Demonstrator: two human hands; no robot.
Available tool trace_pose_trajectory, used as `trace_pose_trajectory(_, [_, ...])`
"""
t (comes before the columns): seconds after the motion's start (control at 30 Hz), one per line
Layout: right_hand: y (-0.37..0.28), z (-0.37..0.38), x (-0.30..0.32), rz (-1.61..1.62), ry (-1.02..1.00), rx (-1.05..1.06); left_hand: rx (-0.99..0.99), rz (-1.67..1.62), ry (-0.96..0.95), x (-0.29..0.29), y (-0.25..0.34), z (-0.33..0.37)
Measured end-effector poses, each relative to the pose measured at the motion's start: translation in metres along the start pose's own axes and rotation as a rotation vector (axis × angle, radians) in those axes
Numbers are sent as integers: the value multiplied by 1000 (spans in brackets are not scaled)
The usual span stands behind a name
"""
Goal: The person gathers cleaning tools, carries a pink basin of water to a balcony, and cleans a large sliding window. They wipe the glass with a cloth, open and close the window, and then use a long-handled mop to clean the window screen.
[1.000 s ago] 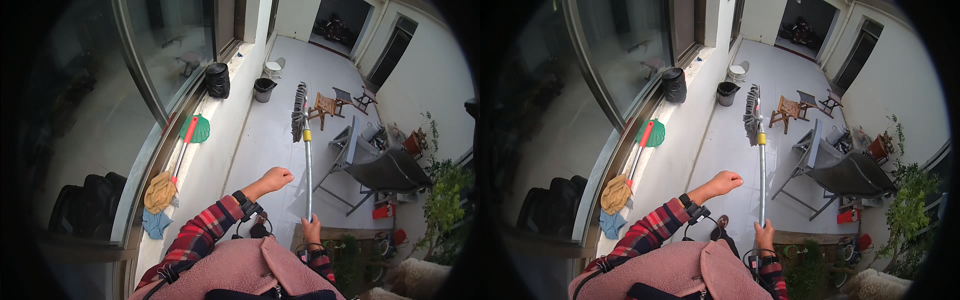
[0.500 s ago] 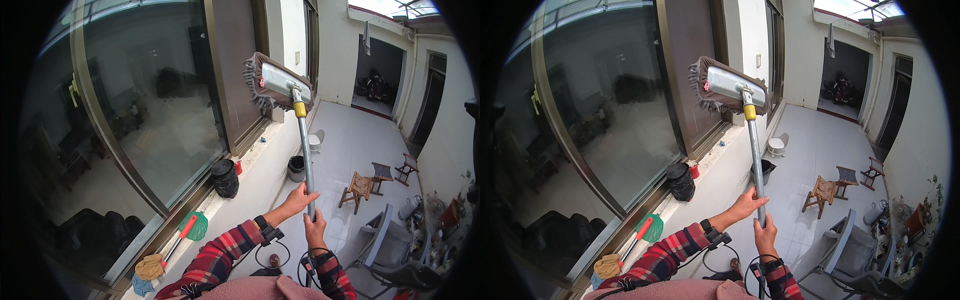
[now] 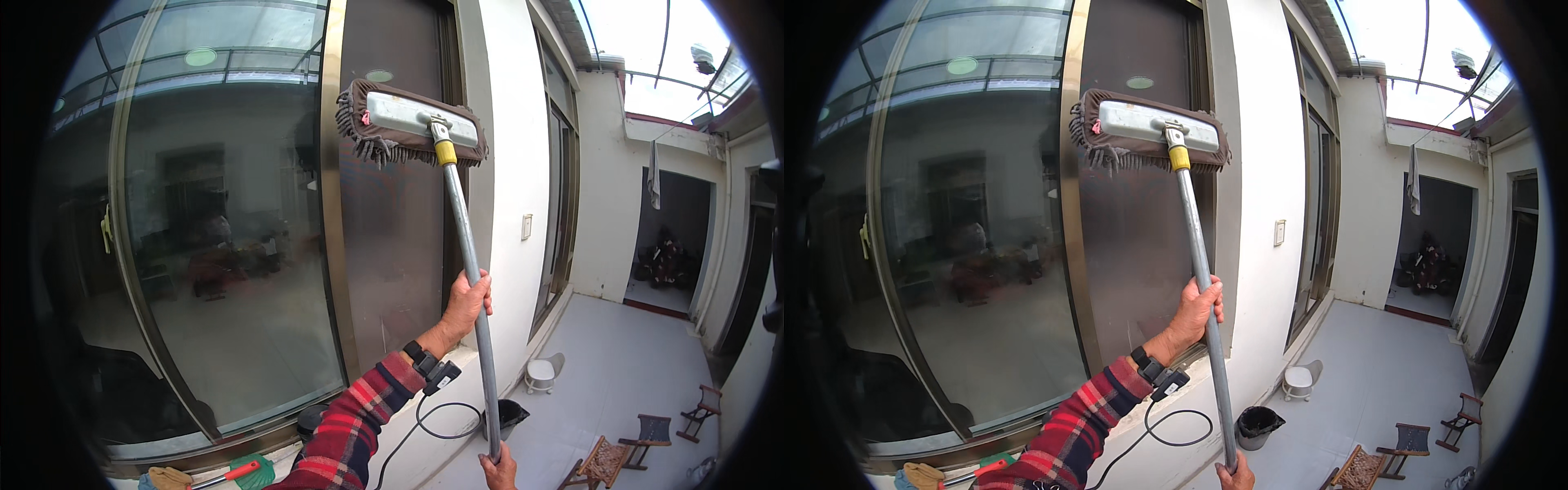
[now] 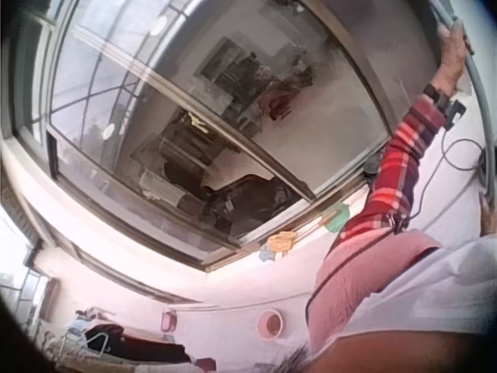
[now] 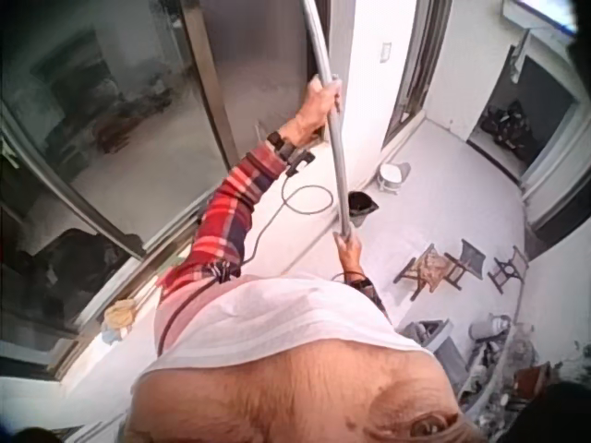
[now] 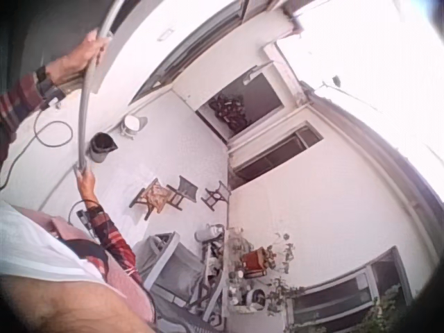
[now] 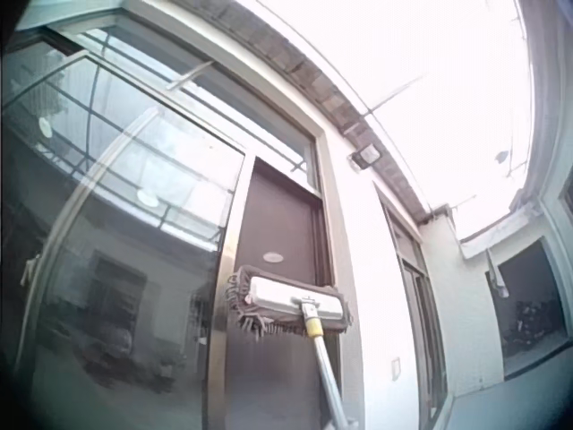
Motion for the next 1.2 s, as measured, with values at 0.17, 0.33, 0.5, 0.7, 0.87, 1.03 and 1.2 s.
trace_pose_trajectory(0.17, [126, 21, -12, 303, -274, -184, -64, 53, 88, 22, 28, 74])
trace_pose_trajectory(0.33, [191, 88, -14, 379, -730, -176, -136, 133, 161, 28, 60, 141])
trace_pose_trajectory(0.5, [175, 147, -8, 428, -741, -53, -186, 194, 209, 29, 99, 187])
trace_pose_trajectory(0.7, [140, 199, -6, 318, -728, -32, -260, 336, 184, 35, 137, 223])
trace_pose_trajectory(0.87, [54, 276, -14, 495, -561, 199, -223, 679, 355, 40, 152, 240])
trace_pose_trajectory(1.03, [-29, 360, -21, 508, -637, 142, -210, 891, 413, 43, 146, 249])
trace_pose_trajectory(1.2, [-86, 399, -31, 521, -557, 369, -201, 962, 500, 56, 148, 261])
Point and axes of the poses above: each hand's wrist, its own z-axis towards the middle knuckle, its own x-axis out of the back of the hand, y = z × x, the point moved 4 cm from there along z, towards the middle knuckle, and after that the axes turned 12 degrees about -y, right-handed, at the moved point
